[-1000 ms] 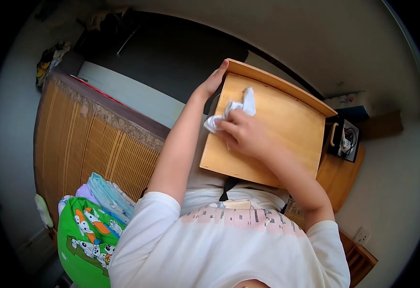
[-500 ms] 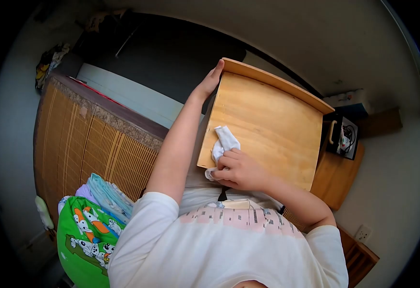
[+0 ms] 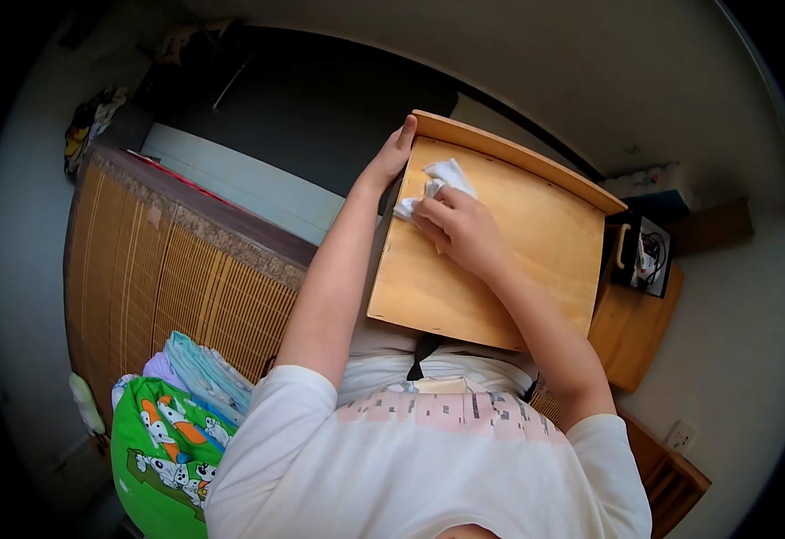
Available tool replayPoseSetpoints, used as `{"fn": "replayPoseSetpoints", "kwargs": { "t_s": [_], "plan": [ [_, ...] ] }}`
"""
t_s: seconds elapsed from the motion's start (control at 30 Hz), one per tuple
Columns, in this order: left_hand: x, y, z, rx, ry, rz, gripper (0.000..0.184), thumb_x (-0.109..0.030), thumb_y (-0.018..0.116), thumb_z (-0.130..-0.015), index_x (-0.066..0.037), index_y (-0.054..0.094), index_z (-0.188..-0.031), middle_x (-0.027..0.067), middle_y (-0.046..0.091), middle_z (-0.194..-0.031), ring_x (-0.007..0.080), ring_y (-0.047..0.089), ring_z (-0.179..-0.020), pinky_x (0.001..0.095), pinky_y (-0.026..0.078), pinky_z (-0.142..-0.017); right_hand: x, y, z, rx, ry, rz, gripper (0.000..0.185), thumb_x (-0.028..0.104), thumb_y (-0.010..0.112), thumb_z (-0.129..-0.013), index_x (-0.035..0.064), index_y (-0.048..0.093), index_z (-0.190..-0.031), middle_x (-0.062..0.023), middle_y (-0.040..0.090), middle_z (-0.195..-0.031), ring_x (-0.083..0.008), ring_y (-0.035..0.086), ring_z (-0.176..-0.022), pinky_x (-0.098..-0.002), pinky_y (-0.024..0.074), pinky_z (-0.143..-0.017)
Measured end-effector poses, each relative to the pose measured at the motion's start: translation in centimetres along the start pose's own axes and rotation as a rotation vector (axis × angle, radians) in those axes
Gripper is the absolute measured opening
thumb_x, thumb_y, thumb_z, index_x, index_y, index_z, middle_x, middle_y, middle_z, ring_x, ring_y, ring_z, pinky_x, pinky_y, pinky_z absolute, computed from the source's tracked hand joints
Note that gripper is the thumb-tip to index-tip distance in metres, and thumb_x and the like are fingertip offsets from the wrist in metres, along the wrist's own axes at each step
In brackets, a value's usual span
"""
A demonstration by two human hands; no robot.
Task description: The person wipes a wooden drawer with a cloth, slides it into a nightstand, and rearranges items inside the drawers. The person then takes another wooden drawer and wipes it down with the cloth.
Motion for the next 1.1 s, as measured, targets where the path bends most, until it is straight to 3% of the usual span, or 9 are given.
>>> {"fn": "replayPoseSetpoints", "kwargs": {
  "t_s": [0.07,0.27,0.43,0.53,0.6,0.77,0.83,1.0,1.1],
  "plan": [
    [0.4,0.0,-0.1,0.023,-0.012,0.009,0.091,-0.08,0.041,-0.089,0.0,0.053,-0.13,0.0091,0.061,-0.12,0.0178,0.053,-0.115,0.0322,0.04,-0.103,-2.7,-0.5,-1.4,-0.179,0.103,0.142,0.011,0.012,0.068,-0.087,0.0084,0.062,-0.095,-0.0126,0.059,-0.082,-0.0323,0.062,-0.071,-0.0438,0.0509,-0.061],
    [0.2,-0.6,0.0,-0.031,-0.001,-0.112,0.092,-0.081,0.037,-0.089,0.0,0.053,-0.13,0.0095,0.061,-0.12,0.0182,0.055,-0.113,0.0317,0.041,-0.103,4.6,1.4,3.1,0.129,-0.06,-0.01,0.022,0.012,0.069,-0.082,0.011,0.063,-0.104,-0.0108,0.06,-0.08,-0.0299,0.065,-0.066,-0.0414,0.0526,-0.058],
    [-0.3,0.1,0.3,0.0,-0.033,-0.085,0.1,-0.086,0.034,-0.084,0.0,0.051,-0.132,0.0113,0.061,-0.122,0.0204,0.058,-0.113,0.034,0.046,-0.099,-3.5,1.2,-4.7,-0.167,0.114,0.295,0.011,0.011,0.067,-0.083,0.0122,0.061,-0.092,-0.0087,0.061,-0.081,-0.0285,0.065,-0.069,-0.0393,0.0528,-0.056],
    [-0.1,-0.1,0.1,0.018,-0.036,-0.074,0.101,-0.086,0.034,-0.083,0.001,0.052,-0.13,0.0104,0.062,-0.118,0.0193,0.058,-0.112,0.0338,0.047,-0.097,-4.3,0.7,-5.6,-0.184,0.048,0.414,0.01,0.014,0.067,-0.086,0.0129,0.063,-0.095,-0.0087,0.059,-0.082,-0.0296,0.064,-0.064,-0.0411,0.053,-0.057],
    [0.4,-0.2,-0.2,0.027,-0.021,-0.063,0.097,-0.084,0.036,-0.085,0.0,0.053,-0.129,0.0101,0.062,-0.117,0.0188,0.057,-0.11,0.0329,0.046,-0.098,-6.8,-0.7,-4.3,-0.206,0.224,0.384,0.009,0.015,0.069,-0.085,0.0131,0.065,-0.093,-0.0063,0.06,-0.081,-0.0292,0.065,-0.068,-0.041,0.0541,-0.06],
    [1.5,-0.4,-0.8,0.007,-0.048,-0.019,0.096,-0.084,0.039,-0.085,0.001,0.055,-0.127,0.0103,0.062,-0.117,0.0185,0.056,-0.11,0.0325,0.043,-0.1,-5.8,-1.3,-3.2,-0.237,0.157,0.294,0.009,0.017,0.068,-0.087,0.0107,0.064,-0.092,-0.0079,0.061,-0.081,-0.0313,0.063,-0.066,-0.0416,0.0526,-0.058],
    [1.2,-0.3,-0.7,0.004,-0.03,-0.043,0.098,-0.085,0.039,-0.084,0.001,0.055,-0.127,0.0106,0.062,-0.118,0.0187,0.056,-0.111,0.0329,0.043,-0.101,-2.7,-0.9,-0.9,-0.081,0.188,0.155,0.01,0.013,0.07,-0.085,0.009,0.064,-0.092,-0.0089,0.061,-0.079,-0.0322,0.062,-0.064,-0.0426,0.0515,-0.058],
    [0.9,-0.6,-0.3,-0.051,-0.014,-0.102,0.103,-0.088,0.037,-0.081,0.003,0.054,-0.128,0.0109,0.062,-0.118,0.0184,0.058,-0.109,0.0342,0.046,-0.098,4.0,0.2,3.7,0.117,-0.069,0.051,0.017,0.012,0.071,-0.08,0.0126,0.066,-0.096,-0.0069,0.058,-0.074,-0.0289,0.063,-0.064,-0.0406,0.0526,-0.058],
    [0.7,0.0,-0.4,0.027,-0.021,-0.018,0.099,-0.085,0.04,-0.083,0.002,0.055,-0.127,0.0103,0.062,-0.119,0.0195,0.055,-0.112,0.0328,0.042,-0.102,-2.8,-1.3,-0.8,-0.112,0.115,0.228,0.008,0.014,0.069,-0.085,0.0108,0.065,-0.091,-0.0077,0.06,-0.076,-0.0295,0.064,-0.066,-0.0404,0.0521,-0.059]
  ]
}}
Point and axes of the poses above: each hand's wrist, its own z-axis away from the middle knuckle, its own y-axis out of the palm, x = y × z, the point moved 7 cm from there along -z, towards the middle knuckle
